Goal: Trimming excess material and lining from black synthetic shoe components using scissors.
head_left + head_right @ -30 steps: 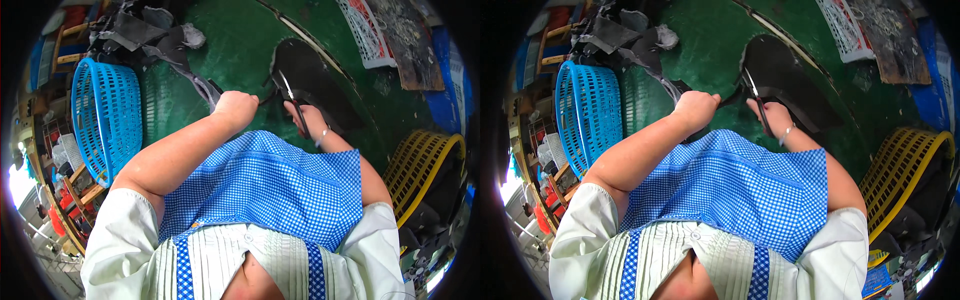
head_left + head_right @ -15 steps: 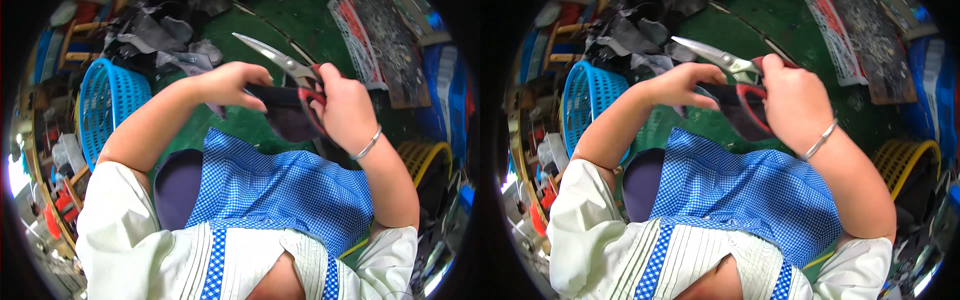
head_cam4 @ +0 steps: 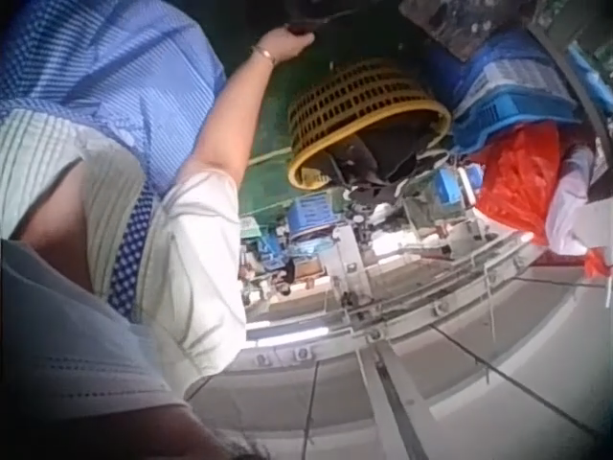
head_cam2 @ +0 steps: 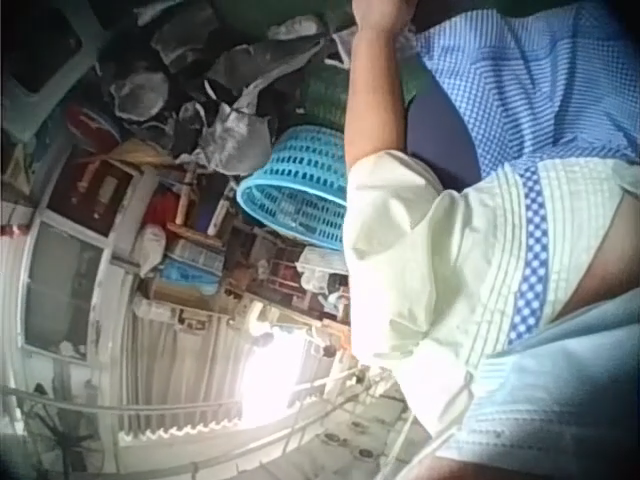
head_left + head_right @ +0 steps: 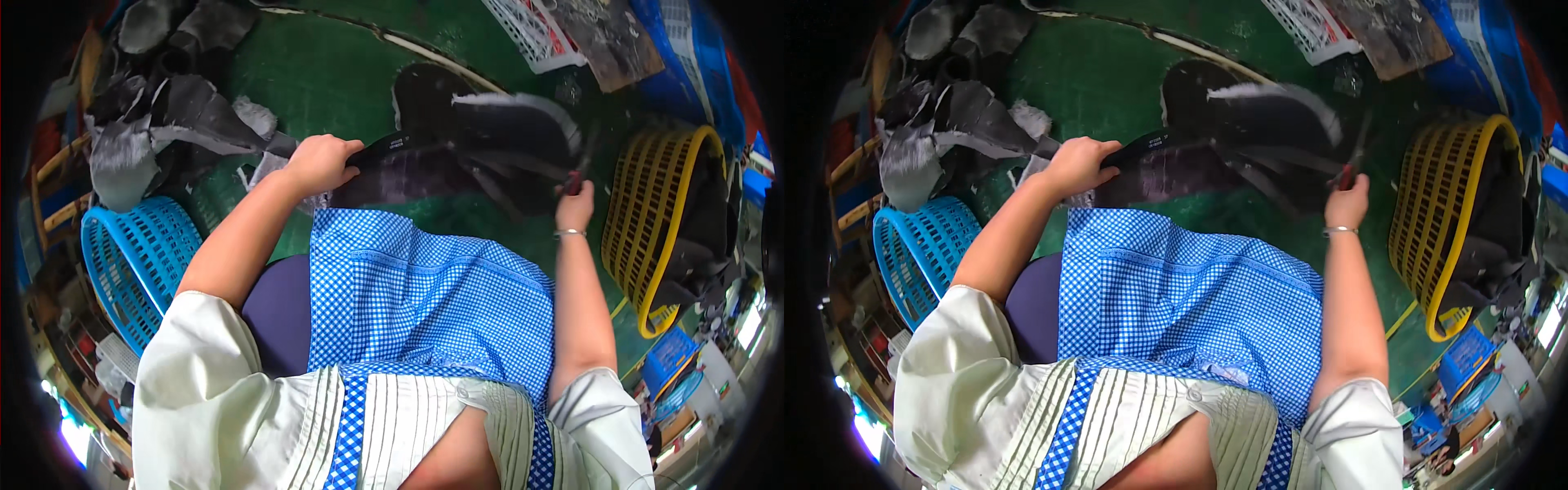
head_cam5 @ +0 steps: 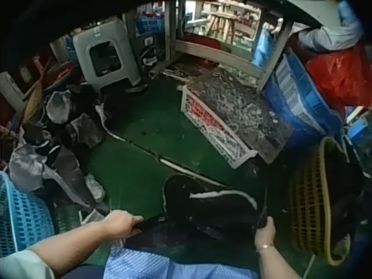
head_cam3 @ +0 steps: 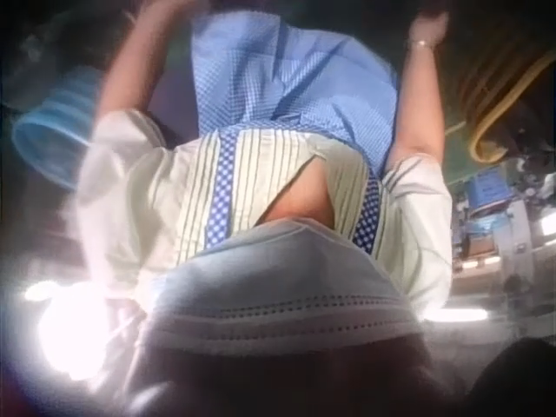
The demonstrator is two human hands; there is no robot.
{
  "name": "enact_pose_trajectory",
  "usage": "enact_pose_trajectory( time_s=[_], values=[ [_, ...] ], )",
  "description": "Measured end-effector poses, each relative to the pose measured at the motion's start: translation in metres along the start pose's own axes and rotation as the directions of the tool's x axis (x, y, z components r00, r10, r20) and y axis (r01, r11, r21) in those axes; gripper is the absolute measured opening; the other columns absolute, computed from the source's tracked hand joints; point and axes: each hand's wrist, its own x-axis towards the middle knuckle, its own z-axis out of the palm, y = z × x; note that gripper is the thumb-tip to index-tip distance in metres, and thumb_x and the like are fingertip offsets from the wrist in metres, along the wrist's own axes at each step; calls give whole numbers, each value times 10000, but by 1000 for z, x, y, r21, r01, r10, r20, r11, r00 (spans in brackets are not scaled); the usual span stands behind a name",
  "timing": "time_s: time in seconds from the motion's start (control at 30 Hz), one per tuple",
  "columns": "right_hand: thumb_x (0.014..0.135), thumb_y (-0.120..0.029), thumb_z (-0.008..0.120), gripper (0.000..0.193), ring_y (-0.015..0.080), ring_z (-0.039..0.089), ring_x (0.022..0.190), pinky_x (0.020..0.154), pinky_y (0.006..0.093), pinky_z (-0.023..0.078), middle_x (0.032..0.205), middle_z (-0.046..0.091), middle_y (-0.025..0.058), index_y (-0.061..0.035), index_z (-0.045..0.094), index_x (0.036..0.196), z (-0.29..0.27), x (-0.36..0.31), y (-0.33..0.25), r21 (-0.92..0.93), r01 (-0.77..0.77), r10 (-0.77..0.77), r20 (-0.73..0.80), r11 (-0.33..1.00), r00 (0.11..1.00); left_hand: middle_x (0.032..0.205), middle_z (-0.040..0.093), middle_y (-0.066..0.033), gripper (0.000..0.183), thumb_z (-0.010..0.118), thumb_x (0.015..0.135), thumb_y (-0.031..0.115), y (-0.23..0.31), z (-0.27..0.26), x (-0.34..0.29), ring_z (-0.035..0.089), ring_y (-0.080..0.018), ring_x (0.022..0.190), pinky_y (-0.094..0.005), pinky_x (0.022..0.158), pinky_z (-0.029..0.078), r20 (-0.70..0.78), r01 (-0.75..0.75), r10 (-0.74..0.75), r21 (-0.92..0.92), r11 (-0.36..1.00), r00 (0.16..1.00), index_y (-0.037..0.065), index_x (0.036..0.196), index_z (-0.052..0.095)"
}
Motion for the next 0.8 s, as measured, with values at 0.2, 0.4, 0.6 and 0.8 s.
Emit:
enact_pose_trajectory(
  time_s=[0.2,0.4,0.6,0.8],
  values=[
    [917,-409,529,438,107,511,435,396,224,392,559,540,49,-30,525,698,8,-72,-53,478,-663,68,780,576,622,807,662,-136,399,654,728,198,-29,34,11,631,-329,796,-437,711,501,-70,-53,50,-42,998,996,125,1118,612],
    [927,-369,541,373,153,570,645,611,279,467,715,601,58,-14,535,812,26,-81,-80,112,235,-260,365,966,894,804,661,-137,408,652,721,184,-35,42,7,633,-321,786,-423,709,503,-74,-49,47,-20,999,996,125,1123,615],
    [657,-443,805,561,138,602,679,630,262,475,741,636,72,22,609,901,29,-9,-84,-11,32,-27,322,999,946,793,657,-144,415,660,716,186,-31,41,-15,628,-326,779,-431,703,498,-164,-96,64,-196,976,984,118,1123,615],
    [806,-567,614,542,127,530,422,405,233,408,558,525,30,-43,516,710,35,-43,-134,318,-426,-30,829,847,558,791,660,-134,407,648,723,182,-32,58,-22,631,-314,786,-431,705,498,-171,-59,28,-183,981,985,129,1124,615]
  ],
)
